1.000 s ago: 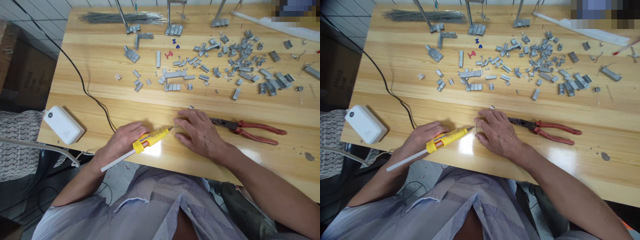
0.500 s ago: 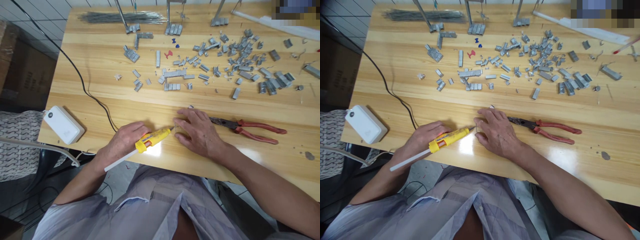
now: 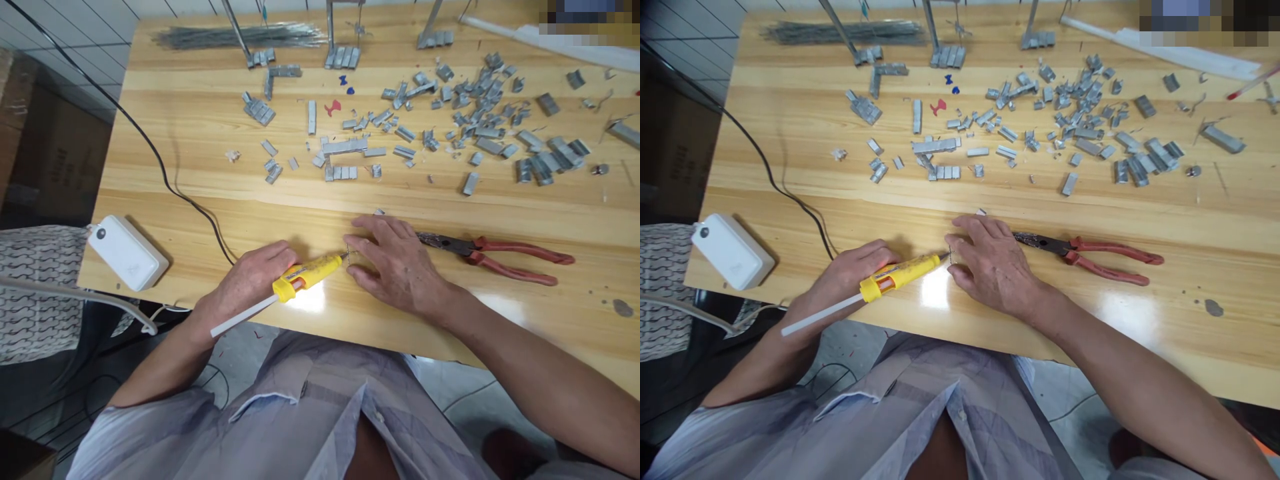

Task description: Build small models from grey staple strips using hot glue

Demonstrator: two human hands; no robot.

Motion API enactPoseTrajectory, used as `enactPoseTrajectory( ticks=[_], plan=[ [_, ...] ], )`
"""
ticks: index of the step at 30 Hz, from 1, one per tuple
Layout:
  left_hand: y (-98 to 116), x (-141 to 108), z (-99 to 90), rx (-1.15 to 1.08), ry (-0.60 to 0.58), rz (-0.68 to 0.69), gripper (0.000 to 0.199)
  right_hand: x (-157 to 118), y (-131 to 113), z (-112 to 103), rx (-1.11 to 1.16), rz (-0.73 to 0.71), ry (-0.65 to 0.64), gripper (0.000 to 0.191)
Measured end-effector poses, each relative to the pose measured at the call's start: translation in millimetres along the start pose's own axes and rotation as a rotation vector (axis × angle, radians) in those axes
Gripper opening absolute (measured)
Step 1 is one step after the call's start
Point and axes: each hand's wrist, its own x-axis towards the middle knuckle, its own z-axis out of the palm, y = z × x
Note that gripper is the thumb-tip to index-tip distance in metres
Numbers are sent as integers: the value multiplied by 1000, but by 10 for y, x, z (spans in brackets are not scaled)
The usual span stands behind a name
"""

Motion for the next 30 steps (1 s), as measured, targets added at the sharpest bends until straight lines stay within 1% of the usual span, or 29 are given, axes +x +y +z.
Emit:
enactPoseTrajectory(
  ticks=[3,13,22,27,30],
  plan=[
    [-2,6,0,0,-6,-22,26,4,0,-6,-11,-6,-2,36],
    [-52,7,59,21,60,63,22,14,-12,-15,-18,1,-3,36],
    [-23,34,25,31,63,85,22,17,-16,-28,-3,13,-21,35],
    [-16,36,5,46,27,72,22,23,-23,-34,-2,16,-25,35],
    [-17,34,6,42,26,65,23,24,-24,-32,3,24,-30,35]
  ],
)
